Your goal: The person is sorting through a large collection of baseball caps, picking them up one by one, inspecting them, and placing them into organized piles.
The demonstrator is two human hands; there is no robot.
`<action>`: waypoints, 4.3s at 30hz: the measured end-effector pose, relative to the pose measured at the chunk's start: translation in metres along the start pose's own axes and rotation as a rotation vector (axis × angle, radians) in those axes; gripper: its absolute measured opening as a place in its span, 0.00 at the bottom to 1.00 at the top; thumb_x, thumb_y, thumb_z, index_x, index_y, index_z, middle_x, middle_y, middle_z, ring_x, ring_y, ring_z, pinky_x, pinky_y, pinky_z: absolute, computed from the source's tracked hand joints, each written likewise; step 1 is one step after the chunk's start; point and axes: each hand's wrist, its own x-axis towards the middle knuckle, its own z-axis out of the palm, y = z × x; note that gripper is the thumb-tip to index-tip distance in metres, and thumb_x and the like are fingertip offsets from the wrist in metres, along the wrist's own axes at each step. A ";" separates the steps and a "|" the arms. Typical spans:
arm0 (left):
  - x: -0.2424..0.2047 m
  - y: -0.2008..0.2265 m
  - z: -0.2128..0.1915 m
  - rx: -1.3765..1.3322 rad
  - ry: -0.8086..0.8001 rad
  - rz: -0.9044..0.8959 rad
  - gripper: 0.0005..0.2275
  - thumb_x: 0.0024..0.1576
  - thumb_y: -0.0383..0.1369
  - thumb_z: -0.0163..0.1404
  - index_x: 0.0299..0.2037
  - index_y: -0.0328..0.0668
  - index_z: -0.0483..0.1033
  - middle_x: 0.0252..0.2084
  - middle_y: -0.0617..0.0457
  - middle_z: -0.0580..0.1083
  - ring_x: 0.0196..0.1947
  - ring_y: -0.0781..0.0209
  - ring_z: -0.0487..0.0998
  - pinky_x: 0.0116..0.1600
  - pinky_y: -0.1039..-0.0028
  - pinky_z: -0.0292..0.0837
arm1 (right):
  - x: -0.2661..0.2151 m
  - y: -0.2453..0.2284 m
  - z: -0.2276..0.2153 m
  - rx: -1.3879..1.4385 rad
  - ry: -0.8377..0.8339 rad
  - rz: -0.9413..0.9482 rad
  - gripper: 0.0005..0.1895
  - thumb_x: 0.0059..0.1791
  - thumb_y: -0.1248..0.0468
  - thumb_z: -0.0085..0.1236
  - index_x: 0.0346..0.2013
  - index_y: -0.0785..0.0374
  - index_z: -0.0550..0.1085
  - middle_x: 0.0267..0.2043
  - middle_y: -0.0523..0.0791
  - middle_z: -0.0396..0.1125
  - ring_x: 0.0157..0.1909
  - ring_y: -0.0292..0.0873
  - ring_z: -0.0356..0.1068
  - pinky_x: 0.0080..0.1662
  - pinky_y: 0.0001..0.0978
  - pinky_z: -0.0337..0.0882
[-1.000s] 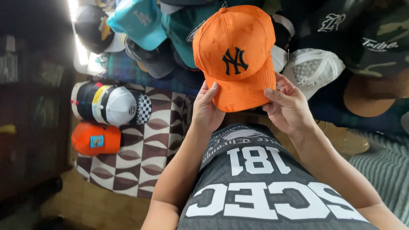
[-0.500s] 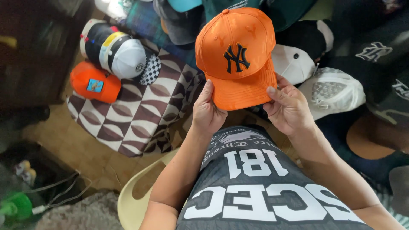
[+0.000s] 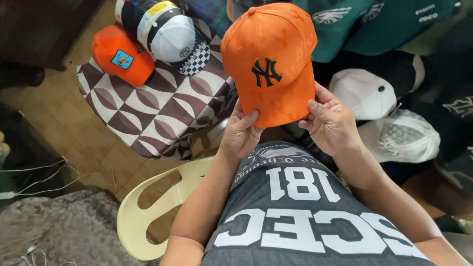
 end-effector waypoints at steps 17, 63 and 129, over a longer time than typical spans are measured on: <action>-0.018 0.191 -0.196 0.015 0.709 0.555 0.19 0.60 0.24 0.55 0.57 0.64 0.73 0.55 0.48 0.77 0.50 0.46 0.81 0.58 0.58 0.82 | 0.108 0.089 0.053 -0.490 -0.048 0.218 0.27 0.51 0.73 0.54 0.66 0.66 0.68 0.51 0.59 0.73 0.45 0.50 0.79 0.41 0.41 0.82; 0.095 0.147 -0.114 1.484 0.280 0.019 0.12 0.60 0.27 0.50 0.53 0.36 0.77 0.50 0.45 0.80 0.52 0.59 0.81 0.60 0.74 0.76 | 0.199 -0.106 -0.006 0.335 1.063 -0.434 0.14 0.48 0.73 0.62 0.47 0.79 0.74 0.31 0.60 0.71 0.29 0.56 0.76 0.23 0.31 0.78; 0.059 -0.167 0.016 1.853 -0.753 -0.005 0.12 0.57 0.28 0.61 0.51 0.43 0.80 0.40 0.51 0.81 0.39 0.57 0.84 0.48 0.68 0.80 | -0.236 0.110 -0.412 -0.421 2.138 -0.009 0.51 0.46 0.51 0.78 0.72 0.47 0.50 0.67 0.47 0.43 0.73 0.57 0.56 0.68 0.60 0.65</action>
